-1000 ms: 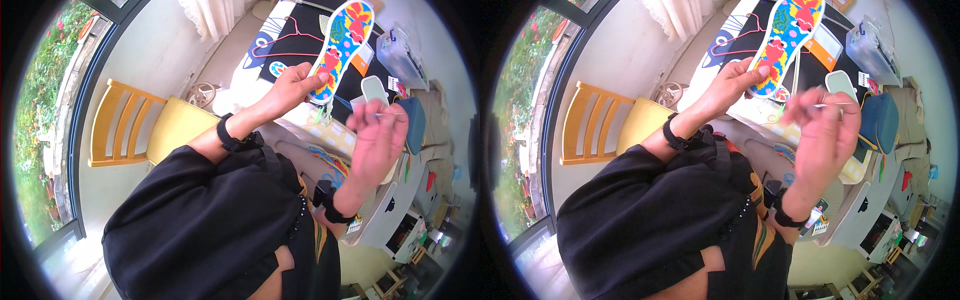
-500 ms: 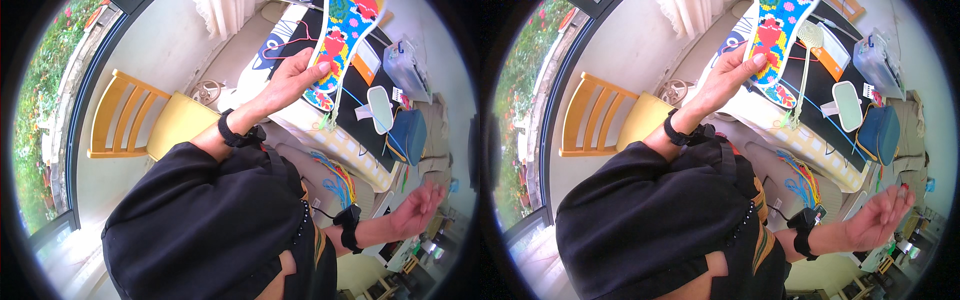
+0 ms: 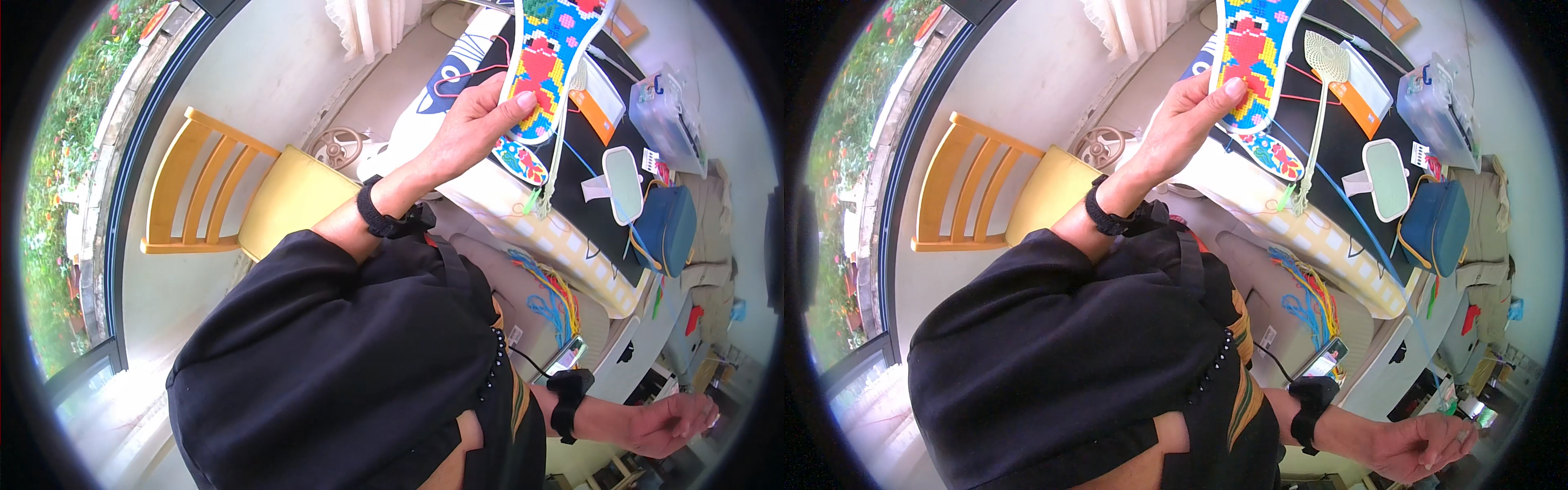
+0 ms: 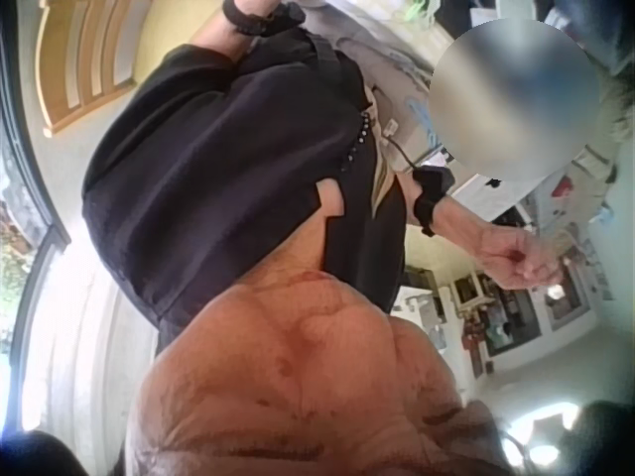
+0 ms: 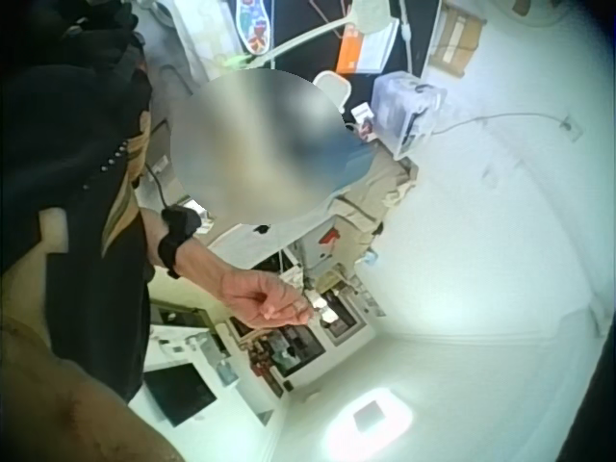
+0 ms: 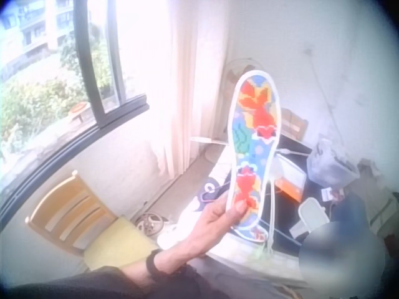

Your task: The person holds a colorful shoe insole and attaches a small plastic tube to its heel area.

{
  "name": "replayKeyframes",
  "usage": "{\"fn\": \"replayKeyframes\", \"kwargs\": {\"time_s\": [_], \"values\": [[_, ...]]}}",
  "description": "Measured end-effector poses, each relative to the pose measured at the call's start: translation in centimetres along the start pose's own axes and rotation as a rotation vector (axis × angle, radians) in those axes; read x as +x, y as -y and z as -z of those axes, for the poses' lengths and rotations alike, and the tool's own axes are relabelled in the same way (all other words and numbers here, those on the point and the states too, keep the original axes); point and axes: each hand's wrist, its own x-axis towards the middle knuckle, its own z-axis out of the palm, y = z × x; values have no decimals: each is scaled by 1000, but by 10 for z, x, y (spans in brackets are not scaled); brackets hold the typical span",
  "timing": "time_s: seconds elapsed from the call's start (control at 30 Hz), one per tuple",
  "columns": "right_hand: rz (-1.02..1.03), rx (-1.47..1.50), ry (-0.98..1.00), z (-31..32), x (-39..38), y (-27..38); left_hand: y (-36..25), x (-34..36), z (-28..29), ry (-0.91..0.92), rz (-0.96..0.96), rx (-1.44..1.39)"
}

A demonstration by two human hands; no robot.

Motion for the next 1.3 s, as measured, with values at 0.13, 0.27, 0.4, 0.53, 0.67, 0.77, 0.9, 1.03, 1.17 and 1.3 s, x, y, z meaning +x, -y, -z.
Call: {"fn": "replayKeyframes", "kwargs": {"time_s": [0.13, 0.27, 0.4, 0.53, 0.67, 0.77, 0.9, 1.03, 1.17, 1.3], "values": [[78, 3, -21, 3, -1, 15, -4, -1, 2, -5, 1, -66], [66, -96, -141, 7, -1, 20, -3, 0, 2, 5, 7, -84], [185, -333, -98, 20, 1, 24, -5, 1, 4, 10, 14, -73], [422, -600, -250, 18, 3, 29, -3, 1, 4, 5, 21, -73], [479, -596, -188, 31, 4, 60, -6, -1, 6, 1, 52, -87], [523, -599, -145, 36, 5, 68, -6, 0, 6, 2, 56, -77], [543, -568, -186, 40, 4, 78, -6, 1, 6, 19, 44, -54], [501, -514, -171, 43, 3, 92, -7, 1, 7, 18, 62, -32], [540, -544, -235, 52, 3, 102, -6, 1, 5, 16, 62, -53], [815, -873, -312, 30, 0, 62, -4, 2, 4, 5, 55, -38]]}}
